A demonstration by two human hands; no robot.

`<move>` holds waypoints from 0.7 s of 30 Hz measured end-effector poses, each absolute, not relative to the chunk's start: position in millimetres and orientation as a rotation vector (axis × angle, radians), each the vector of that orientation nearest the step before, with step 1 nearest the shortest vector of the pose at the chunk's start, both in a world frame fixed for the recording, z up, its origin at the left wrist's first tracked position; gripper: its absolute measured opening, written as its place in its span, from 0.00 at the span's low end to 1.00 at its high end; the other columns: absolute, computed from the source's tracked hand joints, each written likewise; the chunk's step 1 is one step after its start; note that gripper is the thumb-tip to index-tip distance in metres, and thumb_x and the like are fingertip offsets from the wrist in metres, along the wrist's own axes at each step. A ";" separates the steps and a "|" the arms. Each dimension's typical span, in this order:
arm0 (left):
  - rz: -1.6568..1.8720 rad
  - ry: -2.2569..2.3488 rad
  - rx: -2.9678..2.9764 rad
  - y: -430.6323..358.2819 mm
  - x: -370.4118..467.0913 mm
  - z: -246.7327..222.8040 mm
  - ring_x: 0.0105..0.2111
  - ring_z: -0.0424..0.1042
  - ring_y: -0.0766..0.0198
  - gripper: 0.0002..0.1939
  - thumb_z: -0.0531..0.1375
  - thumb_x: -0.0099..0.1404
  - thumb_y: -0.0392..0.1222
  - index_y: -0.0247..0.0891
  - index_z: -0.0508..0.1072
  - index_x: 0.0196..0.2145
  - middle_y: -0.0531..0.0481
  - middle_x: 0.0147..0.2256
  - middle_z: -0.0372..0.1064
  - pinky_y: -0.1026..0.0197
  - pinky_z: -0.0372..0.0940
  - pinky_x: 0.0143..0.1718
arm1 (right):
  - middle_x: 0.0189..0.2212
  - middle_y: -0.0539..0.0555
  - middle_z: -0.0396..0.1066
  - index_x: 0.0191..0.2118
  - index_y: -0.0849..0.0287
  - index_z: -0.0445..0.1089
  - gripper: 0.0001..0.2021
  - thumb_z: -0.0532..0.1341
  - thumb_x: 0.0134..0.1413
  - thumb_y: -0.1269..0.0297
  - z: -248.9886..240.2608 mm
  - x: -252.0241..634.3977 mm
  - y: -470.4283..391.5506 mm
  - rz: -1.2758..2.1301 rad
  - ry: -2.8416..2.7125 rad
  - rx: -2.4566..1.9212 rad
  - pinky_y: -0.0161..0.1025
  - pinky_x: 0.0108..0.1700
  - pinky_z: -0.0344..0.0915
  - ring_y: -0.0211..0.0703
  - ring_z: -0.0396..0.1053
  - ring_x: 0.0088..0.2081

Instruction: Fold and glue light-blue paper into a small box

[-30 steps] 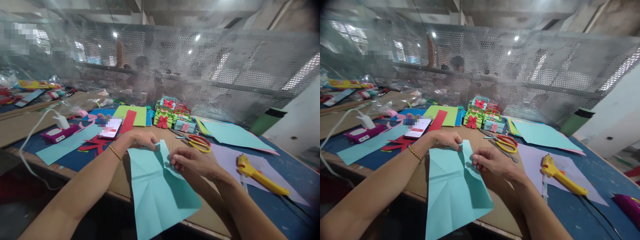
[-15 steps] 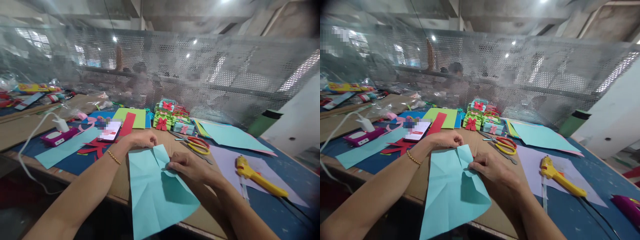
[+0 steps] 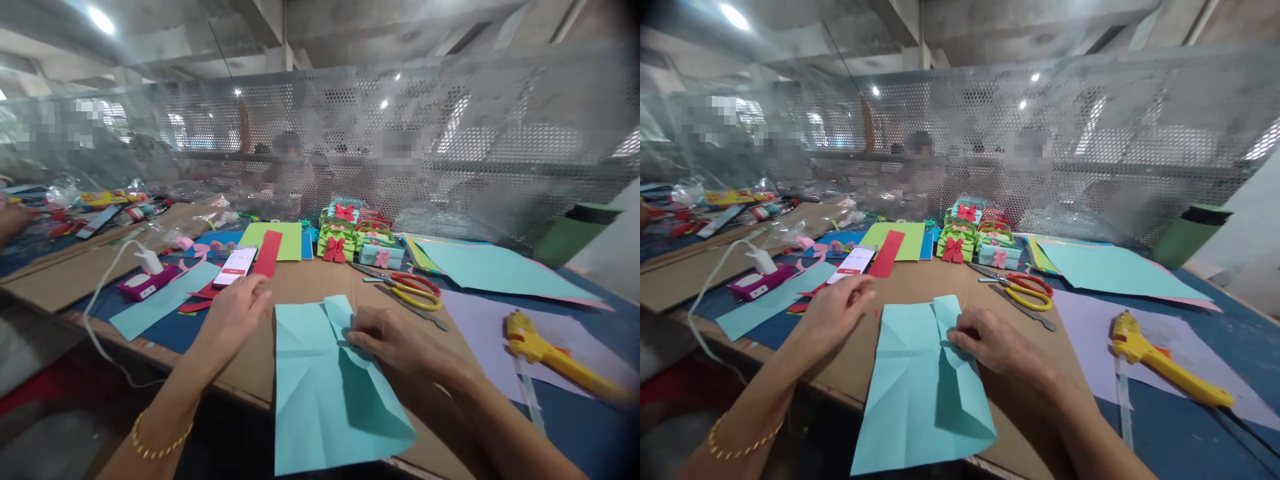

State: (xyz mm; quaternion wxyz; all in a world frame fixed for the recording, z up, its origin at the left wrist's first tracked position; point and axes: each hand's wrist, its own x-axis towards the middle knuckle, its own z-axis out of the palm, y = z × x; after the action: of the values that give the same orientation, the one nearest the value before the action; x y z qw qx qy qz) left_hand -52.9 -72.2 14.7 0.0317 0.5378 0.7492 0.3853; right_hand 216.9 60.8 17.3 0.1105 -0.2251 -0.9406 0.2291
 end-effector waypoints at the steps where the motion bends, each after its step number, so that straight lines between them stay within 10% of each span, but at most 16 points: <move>1: 1.136 2.318 1.566 -86.3 -54.5 6.7 0.38 0.72 0.52 0.18 0.58 0.65 0.47 0.37 0.73 0.50 0.44 0.37 0.75 0.56 0.62 0.41 | 0.26 0.49 0.66 0.26 0.58 0.67 0.15 0.57 0.62 0.58 16.1 216.8 60.4 0.673 -2.763 -0.656 0.36 0.30 0.53 0.38 0.60 0.27; 21: 1.639 1.651 1.083 -116.6 3.2 -14.7 0.33 0.70 0.66 0.39 0.63 0.64 0.50 0.43 0.51 0.67 0.50 0.42 0.64 0.61 0.66 0.34 | 0.36 0.53 0.75 0.39 0.56 0.76 0.09 0.58 0.65 0.64 17.4 210.4 35.5 0.596 -2.831 -0.579 0.38 0.41 0.60 0.42 0.69 0.38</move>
State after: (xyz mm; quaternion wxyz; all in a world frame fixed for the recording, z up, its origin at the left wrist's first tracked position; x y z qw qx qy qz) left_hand 3.2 -116.6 -14.7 0.2837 0.4045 0.6171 0.6124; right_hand 210.4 35.5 17.4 0.0956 -0.1955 -0.9551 0.2009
